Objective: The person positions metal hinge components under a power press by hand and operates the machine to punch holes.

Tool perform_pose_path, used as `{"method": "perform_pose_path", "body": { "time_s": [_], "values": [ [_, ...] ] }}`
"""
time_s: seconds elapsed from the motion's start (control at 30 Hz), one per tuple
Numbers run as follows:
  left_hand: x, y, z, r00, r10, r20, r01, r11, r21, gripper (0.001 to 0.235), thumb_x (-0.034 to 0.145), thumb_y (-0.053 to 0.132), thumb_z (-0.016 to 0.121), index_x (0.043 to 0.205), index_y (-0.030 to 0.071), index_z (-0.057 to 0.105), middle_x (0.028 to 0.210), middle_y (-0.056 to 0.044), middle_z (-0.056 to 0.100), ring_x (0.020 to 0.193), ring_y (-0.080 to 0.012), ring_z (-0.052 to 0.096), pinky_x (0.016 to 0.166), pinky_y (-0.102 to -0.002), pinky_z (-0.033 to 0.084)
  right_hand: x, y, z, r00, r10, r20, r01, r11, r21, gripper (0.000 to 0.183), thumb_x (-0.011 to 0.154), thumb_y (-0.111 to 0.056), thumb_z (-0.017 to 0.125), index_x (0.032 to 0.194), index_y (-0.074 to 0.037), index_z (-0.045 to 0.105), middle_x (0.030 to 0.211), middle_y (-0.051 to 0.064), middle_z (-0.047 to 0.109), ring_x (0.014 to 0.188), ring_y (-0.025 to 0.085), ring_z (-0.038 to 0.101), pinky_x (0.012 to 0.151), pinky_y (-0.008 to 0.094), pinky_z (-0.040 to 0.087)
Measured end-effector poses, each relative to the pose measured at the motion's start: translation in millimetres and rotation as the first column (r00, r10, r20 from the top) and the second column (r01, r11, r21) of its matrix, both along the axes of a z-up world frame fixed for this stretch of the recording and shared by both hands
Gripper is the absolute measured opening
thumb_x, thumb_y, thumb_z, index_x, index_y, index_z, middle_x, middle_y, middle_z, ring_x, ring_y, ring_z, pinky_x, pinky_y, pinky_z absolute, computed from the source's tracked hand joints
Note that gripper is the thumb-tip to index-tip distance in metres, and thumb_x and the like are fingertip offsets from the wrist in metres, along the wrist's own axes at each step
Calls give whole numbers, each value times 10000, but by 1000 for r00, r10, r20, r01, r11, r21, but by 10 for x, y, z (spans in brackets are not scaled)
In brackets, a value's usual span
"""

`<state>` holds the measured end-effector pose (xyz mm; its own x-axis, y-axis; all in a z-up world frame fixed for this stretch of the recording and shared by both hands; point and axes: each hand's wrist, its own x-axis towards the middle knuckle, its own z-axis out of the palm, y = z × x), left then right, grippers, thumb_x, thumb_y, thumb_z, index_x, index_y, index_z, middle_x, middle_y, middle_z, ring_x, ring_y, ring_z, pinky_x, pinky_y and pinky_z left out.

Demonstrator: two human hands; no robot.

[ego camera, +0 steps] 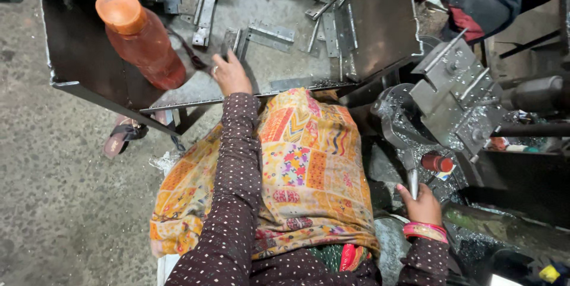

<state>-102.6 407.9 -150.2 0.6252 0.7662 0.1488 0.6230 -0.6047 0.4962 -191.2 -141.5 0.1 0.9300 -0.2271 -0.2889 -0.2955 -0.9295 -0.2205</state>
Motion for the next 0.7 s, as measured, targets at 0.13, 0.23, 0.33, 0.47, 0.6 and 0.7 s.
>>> {"method": "perform_pose_path", "body": {
  "time_s": [0.13, 0.23, 0.33, 0.47, 0.6, 0.7],
  "values": [
    [-76, 12, -25, 995, 91, 28, -95, 912, 399, 101, 890, 192, 680, 960, 126, 650, 1277, -161, 570, 1035, -349, 644, 980, -574, 434, -30, 54, 0, 1000, -24, -8, 25, 999, 30, 568, 869, -540, 720, 1038, -1, 653, 755, 226, 717, 675, 394, 744, 668, 495, 559],
    [-121, 14, 66, 998, 13, 54, -35, 898, 438, 270, 811, 275, 681, 1017, 103, 647, 1179, -85, 606, 1044, -314, 667, 942, -553, 481, -35, -17, -124, 995, 47, 93, -51, 998, 37, 569, 862, -555, 725, 1045, -19, 668, 827, 235, 723, 777, 438, 722, 702, 519, 547],
    [-109, -4, 297, 991, -132, 24, 122, 959, 254, 258, 953, 204, 689, 1156, 57, 627, 1117, -156, 623, 947, -365, 636, 782, -507, 519, -30, -123, -272, 962, 129, 240, -159, 981, 110, 639, 841, -567, 717, 1193, -37, 659, 924, 260, 717, 883, 485, 688, 728, 540, 540],
    [-76, -432, 862, 951, -303, 59, 269, 908, 320, 238, 842, 105, 704, 1055, 42, 616, 1042, -153, 644, 911, -385, 643, 747, -487, 527, -89, -112, -374, 940, 129, 316, -166, 981, 95, 649, 832, -598, 691, 1207, -69, 678, 916, 254, 733, 868, 473, 702, 765, 546, 545],
    [-55, -981, 1530, 824, -530, 202, 395, 791, 467, 278, 865, 26, 674, 1140, 51, 646, 1153, -152, 666, 974, -360, 652, 833, -447, 543, -100, -77, -418, 978, 82, 189, -74, 996, -48, 634, 852, -620, 714, 1069, -28, 650, 868, 269, 719, 859, 473, 696, 757, 562, 542],
    [-44, -1565, 1969, 629, -688, 363, 506, 716, 481, 181, 992, 17, 655, 1156, 94, 650, 1190, -81, 671, 1073, -299, 680, 898, -423, 564, -100, -46, -464, 964, 108, 242, -101, 994, -42, 613, 849, -606, 705, 1059, -37, 620, 837, 252, 721, 818, 466, 699, 723, 557, 549]
  ]
}}
